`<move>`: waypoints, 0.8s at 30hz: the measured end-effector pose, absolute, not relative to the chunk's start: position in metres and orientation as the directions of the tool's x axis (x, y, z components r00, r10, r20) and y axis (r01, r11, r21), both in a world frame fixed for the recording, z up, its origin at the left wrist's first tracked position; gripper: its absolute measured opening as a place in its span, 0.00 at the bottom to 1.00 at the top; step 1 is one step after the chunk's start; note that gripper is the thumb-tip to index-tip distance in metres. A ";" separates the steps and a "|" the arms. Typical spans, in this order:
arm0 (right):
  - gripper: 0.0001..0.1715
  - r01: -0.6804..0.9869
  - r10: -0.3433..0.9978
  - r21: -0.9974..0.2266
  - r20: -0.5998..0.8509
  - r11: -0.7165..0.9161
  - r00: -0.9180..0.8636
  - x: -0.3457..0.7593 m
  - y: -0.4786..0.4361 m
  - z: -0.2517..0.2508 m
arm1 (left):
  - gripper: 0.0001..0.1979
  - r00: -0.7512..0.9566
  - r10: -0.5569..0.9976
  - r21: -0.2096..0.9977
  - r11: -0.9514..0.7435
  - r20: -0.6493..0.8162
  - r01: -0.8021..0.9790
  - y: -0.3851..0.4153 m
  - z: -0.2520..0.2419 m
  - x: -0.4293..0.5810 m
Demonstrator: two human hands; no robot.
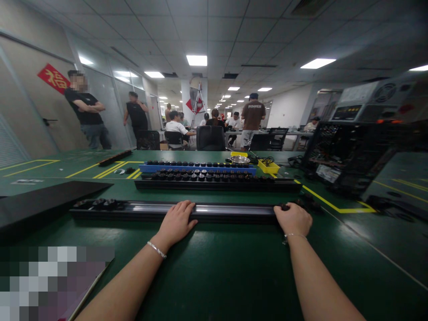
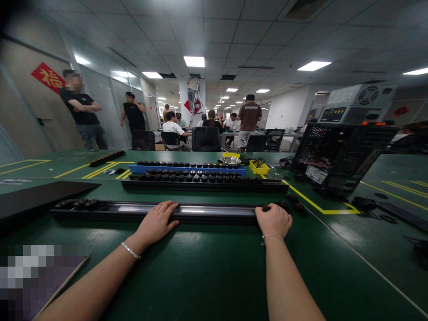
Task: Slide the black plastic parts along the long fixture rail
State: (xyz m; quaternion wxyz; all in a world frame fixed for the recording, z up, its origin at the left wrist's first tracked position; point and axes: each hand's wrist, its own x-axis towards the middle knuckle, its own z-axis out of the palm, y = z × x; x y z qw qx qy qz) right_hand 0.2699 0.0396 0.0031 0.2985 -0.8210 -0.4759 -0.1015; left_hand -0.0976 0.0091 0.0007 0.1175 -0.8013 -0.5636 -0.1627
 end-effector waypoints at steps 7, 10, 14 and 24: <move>0.25 0.839 0.729 -0.383 0.431 -0.386 0.532 0.269 0.038 0.005 | 0.25 0.312 0.869 -0.009 -0.334 0.384 0.942 0.008 0.001 -0.098; 0.24 0.841 0.730 -0.374 0.432 -0.390 0.530 0.268 0.039 0.006 | 0.26 0.317 0.864 -0.013 -0.339 0.390 0.941 0.008 0.001 -0.098; 0.26 0.846 0.753 -0.342 0.396 -0.410 0.525 0.270 0.038 0.008 | 0.26 0.324 0.858 -0.019 -0.345 0.398 0.938 0.009 0.000 -0.099; 0.28 0.842 0.776 -0.358 0.355 -0.403 0.522 0.277 0.036 0.009 | 0.26 0.321 0.852 -0.007 -0.350 0.413 0.937 0.009 -0.002 -0.100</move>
